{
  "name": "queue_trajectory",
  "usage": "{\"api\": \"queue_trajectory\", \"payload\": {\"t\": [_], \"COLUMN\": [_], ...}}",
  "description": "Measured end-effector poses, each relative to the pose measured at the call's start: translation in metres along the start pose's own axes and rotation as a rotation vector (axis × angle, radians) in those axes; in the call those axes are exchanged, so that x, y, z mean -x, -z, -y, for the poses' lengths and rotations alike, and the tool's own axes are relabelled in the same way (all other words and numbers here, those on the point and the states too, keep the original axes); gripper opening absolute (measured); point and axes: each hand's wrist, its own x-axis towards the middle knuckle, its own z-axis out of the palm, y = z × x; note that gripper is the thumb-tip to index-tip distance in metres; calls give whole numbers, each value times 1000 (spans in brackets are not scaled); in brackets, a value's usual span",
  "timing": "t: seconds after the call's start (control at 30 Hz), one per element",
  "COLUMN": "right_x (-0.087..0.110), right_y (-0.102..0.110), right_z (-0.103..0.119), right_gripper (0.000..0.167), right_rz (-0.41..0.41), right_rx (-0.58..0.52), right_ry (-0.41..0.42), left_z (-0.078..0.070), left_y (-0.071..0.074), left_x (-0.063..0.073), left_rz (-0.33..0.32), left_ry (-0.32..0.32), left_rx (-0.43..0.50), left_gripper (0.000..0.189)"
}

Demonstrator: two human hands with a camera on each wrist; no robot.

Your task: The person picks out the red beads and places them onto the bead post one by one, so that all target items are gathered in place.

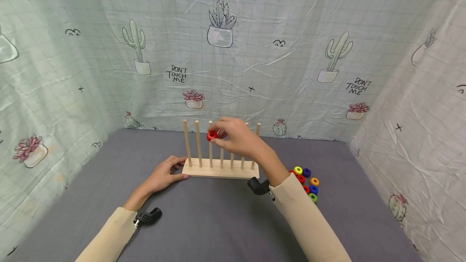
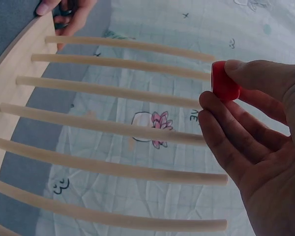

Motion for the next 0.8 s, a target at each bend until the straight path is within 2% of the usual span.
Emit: {"api": "queue_trajectory", "payload": {"t": [0.27, 0.57, 0.8], "right_x": [-5, -11, -17], "right_y": [1, 6, 6], "right_z": [4, 8, 11], "right_gripper": [24, 25, 23], "right_rz": [-3, 5, -6], "right_rx": [1, 15, 24], "right_ry": [15, 7, 45], "left_z": [2, 1, 3], "left_y": [0, 3, 2], "left_x": [-3, -6, -7], "left_rz": [3, 55, 60], "left_ry": [11, 20, 29], "left_rx": [21, 10, 12], "left_gripper": [67, 73, 70]}}
